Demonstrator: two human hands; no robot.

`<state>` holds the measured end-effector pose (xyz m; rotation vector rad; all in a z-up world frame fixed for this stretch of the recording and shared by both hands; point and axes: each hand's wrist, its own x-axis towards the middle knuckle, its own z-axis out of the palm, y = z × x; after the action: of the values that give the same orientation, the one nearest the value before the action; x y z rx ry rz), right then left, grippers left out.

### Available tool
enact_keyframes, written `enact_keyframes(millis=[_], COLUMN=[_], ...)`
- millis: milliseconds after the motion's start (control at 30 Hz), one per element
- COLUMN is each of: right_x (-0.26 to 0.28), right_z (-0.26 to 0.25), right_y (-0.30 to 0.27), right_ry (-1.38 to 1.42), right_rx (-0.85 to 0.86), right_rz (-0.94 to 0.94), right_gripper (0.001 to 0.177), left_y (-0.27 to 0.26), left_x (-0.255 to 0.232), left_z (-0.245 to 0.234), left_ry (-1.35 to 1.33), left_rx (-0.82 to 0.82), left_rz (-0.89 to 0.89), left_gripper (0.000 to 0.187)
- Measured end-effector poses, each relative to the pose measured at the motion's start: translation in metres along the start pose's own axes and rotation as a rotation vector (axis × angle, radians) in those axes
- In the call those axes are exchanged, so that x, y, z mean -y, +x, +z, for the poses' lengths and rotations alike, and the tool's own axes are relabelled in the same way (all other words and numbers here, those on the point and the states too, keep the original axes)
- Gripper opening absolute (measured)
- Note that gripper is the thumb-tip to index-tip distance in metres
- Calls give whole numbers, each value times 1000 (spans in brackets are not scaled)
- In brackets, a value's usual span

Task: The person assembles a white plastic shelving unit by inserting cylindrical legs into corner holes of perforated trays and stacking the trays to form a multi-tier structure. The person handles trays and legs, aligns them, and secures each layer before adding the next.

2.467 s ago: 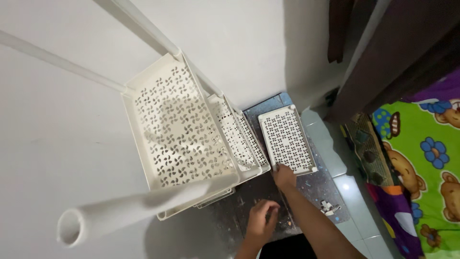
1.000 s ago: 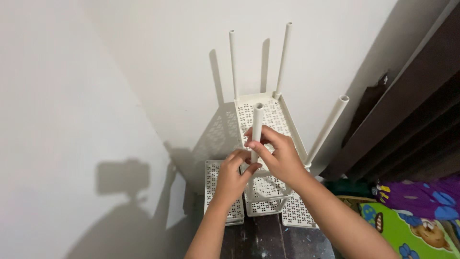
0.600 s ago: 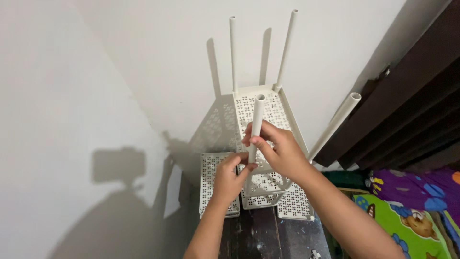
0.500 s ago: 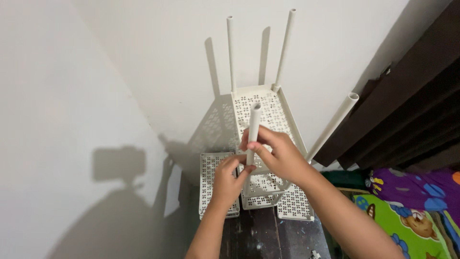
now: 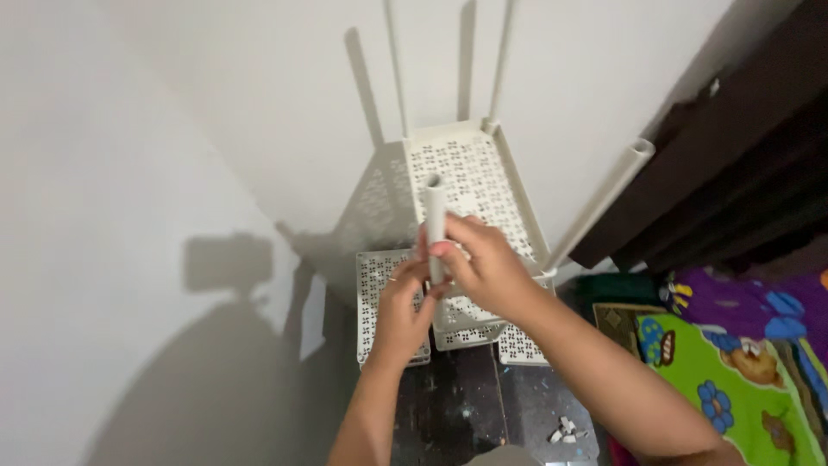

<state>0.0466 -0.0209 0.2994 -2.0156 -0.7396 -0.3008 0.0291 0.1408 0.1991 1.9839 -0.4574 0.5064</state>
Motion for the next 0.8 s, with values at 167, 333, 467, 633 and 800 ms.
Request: enact_keyframes(millis=[167, 333, 467, 633, 800], right_x=[-17, -82, -189, -362, -453], right_z=[0, 2, 24, 42, 67], right_y=[-67, -174, -239, -307, -377], right_ry=[-166, -271, -211, -256, -329], right_rx=[-190, -347, -478, -432, -132], right_rz=[-306, -287, 210, 870, 1317], right_gripper=[45, 22, 15, 26, 44], left_y=[6, 0, 1, -1, -34], left_x=[1, 0, 0, 14, 39], left_z=[-8, -13, -18, -20, -20], left_ry=[18, -139, -25, -37, -81], left_rx=[36, 97, 152, 122, 96], left_rz=[24, -67, -140, 4, -46], left_gripper=[24, 16, 11, 9, 9])
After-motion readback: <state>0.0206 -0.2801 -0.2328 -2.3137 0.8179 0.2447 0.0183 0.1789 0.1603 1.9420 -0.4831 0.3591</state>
